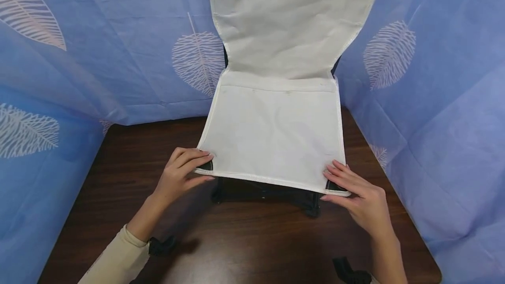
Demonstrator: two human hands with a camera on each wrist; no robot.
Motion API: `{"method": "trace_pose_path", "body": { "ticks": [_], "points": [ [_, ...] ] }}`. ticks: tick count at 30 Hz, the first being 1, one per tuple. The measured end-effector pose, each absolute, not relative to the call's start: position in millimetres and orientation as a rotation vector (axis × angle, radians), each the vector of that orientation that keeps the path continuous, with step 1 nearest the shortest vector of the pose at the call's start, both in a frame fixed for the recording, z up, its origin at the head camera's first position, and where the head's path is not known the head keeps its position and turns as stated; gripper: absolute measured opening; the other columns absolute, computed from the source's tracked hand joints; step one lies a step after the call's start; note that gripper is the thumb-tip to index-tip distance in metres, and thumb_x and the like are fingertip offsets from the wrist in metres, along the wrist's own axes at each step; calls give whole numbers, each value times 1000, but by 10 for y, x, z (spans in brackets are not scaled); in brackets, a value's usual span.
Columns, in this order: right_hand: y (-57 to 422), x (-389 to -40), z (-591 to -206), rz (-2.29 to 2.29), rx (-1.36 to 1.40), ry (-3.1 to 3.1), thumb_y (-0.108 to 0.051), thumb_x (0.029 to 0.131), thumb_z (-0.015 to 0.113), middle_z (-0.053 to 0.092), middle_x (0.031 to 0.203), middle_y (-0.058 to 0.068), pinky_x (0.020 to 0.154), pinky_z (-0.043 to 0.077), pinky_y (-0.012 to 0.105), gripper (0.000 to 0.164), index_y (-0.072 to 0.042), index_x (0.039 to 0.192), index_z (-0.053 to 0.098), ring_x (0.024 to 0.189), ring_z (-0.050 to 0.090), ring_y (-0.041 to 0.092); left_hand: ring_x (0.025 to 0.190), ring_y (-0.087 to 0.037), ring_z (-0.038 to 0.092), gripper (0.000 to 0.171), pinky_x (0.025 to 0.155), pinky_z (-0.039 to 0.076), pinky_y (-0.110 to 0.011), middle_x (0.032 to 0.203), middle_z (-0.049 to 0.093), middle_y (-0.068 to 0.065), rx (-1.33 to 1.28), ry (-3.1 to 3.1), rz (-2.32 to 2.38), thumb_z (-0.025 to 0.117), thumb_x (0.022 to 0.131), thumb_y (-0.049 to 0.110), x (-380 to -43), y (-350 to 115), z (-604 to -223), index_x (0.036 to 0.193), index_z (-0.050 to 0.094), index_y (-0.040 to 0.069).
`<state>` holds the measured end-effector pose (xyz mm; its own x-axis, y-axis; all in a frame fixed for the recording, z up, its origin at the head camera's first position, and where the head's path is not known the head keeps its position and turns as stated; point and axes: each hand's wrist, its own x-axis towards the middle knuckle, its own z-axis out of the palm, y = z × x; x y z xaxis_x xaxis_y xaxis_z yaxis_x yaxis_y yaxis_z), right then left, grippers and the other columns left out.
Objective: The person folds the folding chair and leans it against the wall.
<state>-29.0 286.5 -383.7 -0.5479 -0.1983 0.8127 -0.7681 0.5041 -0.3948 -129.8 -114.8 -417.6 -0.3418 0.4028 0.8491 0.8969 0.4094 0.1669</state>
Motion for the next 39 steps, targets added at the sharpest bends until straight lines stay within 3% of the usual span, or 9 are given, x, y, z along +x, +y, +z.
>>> {"method": "trace_pose_path", "body": {
  "ticks": [23,32,39],
  "points": [
    [2634,-466,-3959,1053,793,-2098,-38,80,72,71,116,13,109,40,21,52,9,102,72,125,58,12,89,-26,60,45,79,48,-32,98,74,-8,-1024,-1897,-773,67,86,45,-1064,-1523,-4149,106,75,6],
    [2575,-599,-4067,1041,805,-2131,-41,79,72,70,118,10,109,39,21,52,3,105,73,126,57,10,89,-29,59,47,84,46,-31,97,73,-11,-960,-1873,-747,69,85,47,-1012,-1670,-4188,104,75,4],
    [2471,-666,-4105,1092,830,-2121,-39,78,74,70,119,11,110,39,23,50,2,107,73,126,58,13,88,-30,58,48,93,43,-22,95,74,-12,-903,-1875,-767,69,85,48,-952,-1765,-4219,100,76,3]
  ]
}}
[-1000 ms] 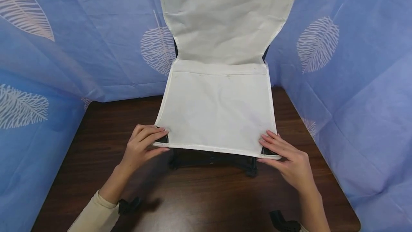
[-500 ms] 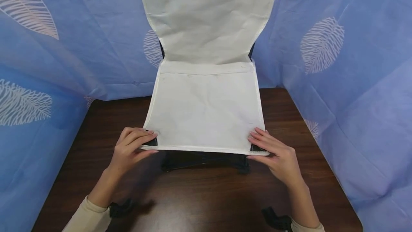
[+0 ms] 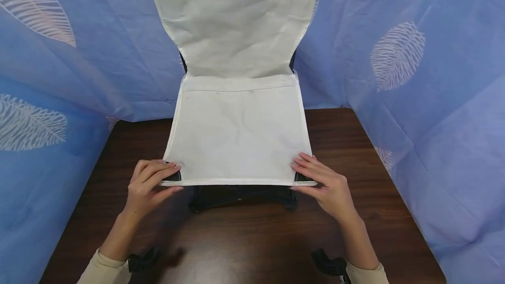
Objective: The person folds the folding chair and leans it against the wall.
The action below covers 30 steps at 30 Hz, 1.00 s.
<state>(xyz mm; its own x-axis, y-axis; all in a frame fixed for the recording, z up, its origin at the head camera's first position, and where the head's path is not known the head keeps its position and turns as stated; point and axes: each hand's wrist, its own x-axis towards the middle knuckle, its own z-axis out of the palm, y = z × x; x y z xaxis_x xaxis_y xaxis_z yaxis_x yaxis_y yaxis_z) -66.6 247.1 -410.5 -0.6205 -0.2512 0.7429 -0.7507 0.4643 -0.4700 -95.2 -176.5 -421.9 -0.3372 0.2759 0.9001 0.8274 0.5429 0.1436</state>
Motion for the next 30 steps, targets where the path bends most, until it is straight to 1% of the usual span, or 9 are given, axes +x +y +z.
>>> {"method": "trace_pose_path", "body": {
  "ticks": [10,16,19,21,24,27,30],
  "points": [
    [2323,-726,-4121,1087,833,-2129,-41,80,72,70,119,11,112,38,27,50,-1,109,73,126,57,12,85,-31,58,47,92,44,-23,92,74,-13,-863,-1851,-738,69,86,47,-931,-1885,-4237,97,77,2],
    [2253,-758,-4196,1093,853,-2122,-41,82,70,69,121,13,114,35,25,51,2,111,71,130,54,13,86,-32,58,48,101,40,-16,93,74,-14,-842,-1870,-738,68,87,47,-910,-1934,-4252,97,76,1],
    [2240,-766,-4185,1074,885,-2145,-41,84,68,67,123,14,115,34,24,51,1,114,70,131,52,14,92,-33,60,48,107,40,-16,94,72,-16,-863,-1883,-772,68,87,45,-904,-1953,-4253,98,75,0],
    [2256,-768,-4153,1020,910,-2201,-42,86,65,65,128,11,116,31,23,52,-1,119,68,134,49,13,97,-32,62,48,109,40,-18,96,71,-17,-900,-1888,-794,68,87,44,-912,-1965,-4244,100,75,-2],
    [2308,-772,-4090,923,962,-2315,-45,89,60,58,139,6,119,24,21,56,-7,129,62,141,39,13,106,-30,63,47,109,40,-22,102,69,-20,-980,-1898,-798,67,87,41,-939,-1995,-4217,103,73,-3],
    [2367,-773,-4027,840,1007,-2418,-48,91,56,49,148,1,122,16,20,59,-11,137,56,147,30,14,116,-30,62,46,111,40,-28,111,67,-22,-1079,-1912,-797,67,88,38,-978,-2029,-4181,106,71,-4],
    [2394,-778,-3991,811,1040,-2456,-49,92,54,48,149,1,122,13,20,60,-12,140,53,148,27,14,119,-29,61,47,112,39,-32,116,67,-22,-1142,-1945,-799,66,88,37,-988,-2067,-4158,110,69,-4]
  ]
}}
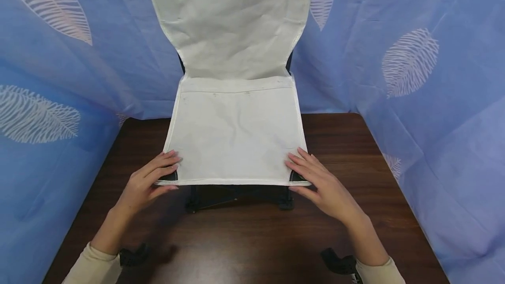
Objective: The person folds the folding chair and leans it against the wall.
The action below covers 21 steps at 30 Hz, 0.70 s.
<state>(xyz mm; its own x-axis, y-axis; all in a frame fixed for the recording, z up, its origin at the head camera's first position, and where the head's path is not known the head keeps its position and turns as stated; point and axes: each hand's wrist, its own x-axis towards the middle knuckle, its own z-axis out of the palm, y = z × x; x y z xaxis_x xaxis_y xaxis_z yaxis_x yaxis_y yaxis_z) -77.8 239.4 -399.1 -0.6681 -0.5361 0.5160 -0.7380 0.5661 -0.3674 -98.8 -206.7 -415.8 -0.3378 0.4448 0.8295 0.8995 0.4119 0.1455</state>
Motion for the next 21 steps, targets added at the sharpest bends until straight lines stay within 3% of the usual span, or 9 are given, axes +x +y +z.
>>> {"method": "trace_pose_path", "body": {
  "ticks": [8,21],
  "points": [
    [2378,-816,-4013,776,1071,-2310,-50,92,56,60,136,8,116,28,18,58,-7,129,62,138,44,14,114,-26,62,52,112,38,-25,119,69,-14,-1130,-2070,-754,61,90,44,-949,-2137,-4094,119,68,2],
    [2401,-841,-4057,864,1100,-2253,-50,87,63,62,133,11,114,32,19,60,-3,124,66,135,48,14,121,-21,60,49,113,36,-25,124,67,-11,-1195,-2109,-731,60,91,42,-958,-2195,-4036,123,67,6]
  ]
}}
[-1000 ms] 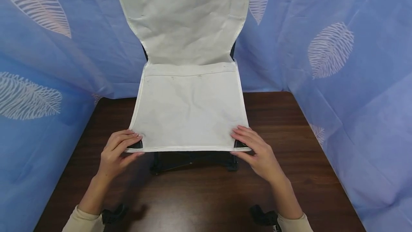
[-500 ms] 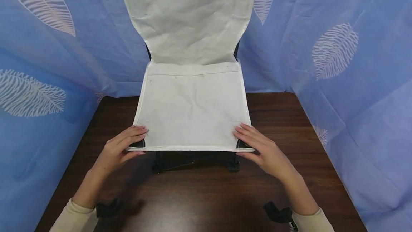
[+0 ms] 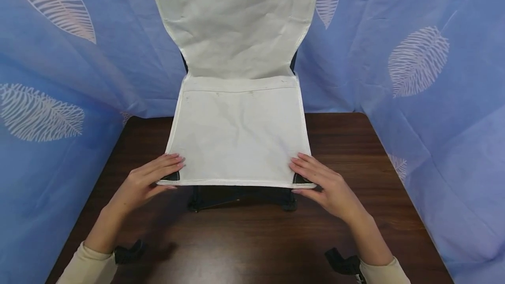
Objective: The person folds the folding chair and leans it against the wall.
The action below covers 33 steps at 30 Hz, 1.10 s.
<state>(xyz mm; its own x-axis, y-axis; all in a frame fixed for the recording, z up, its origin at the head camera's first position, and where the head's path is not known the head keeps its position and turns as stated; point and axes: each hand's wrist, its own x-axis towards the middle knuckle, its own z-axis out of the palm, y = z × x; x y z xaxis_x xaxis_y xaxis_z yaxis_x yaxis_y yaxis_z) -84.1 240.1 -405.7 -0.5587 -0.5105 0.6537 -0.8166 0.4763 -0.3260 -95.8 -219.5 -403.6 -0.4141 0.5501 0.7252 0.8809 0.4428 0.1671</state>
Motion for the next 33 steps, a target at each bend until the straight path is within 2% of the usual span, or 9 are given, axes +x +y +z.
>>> {"method": "trace_pose_path", "body": {
  "ticks": [6,16,21,33],
  "points": [
    [2397,-842,-4041,862,1117,-2243,-49,88,63,62,133,12,115,32,20,59,-2,124,66,135,48,15,121,-21,61,48,112,37,-25,124,67,-11,-1186,-2106,-746,64,89,39,-946,-2196,-4040,122,68,5],
    [2429,-845,-3996,792,1157,-2289,-49,91,57,59,137,9,117,28,20,58,-4,128,63,139,43,15,120,-19,61,48,111,37,-24,122,69,-10,-1184,-2097,-710,59,90,43,-952,-2200,-4038,119,70,7],
    [2424,-852,-3981,791,1188,-2274,-46,91,58,60,136,11,115,31,18,57,-2,127,63,138,45,14,118,-21,62,46,111,37,-25,121,69,-11,-1190,-2093,-757,61,90,41,-943,-2203,-4041,119,70,6],
    [2479,-832,-3882,705,1228,-2337,-48,93,52,58,138,10,111,29,10,57,-6,131,61,139,42,9,115,-22,64,40,109,41,-25,117,70,-16,-1265,-1997,-889,69,87,31,-972,-2239,-4046,112,72,0]
  ]
}}
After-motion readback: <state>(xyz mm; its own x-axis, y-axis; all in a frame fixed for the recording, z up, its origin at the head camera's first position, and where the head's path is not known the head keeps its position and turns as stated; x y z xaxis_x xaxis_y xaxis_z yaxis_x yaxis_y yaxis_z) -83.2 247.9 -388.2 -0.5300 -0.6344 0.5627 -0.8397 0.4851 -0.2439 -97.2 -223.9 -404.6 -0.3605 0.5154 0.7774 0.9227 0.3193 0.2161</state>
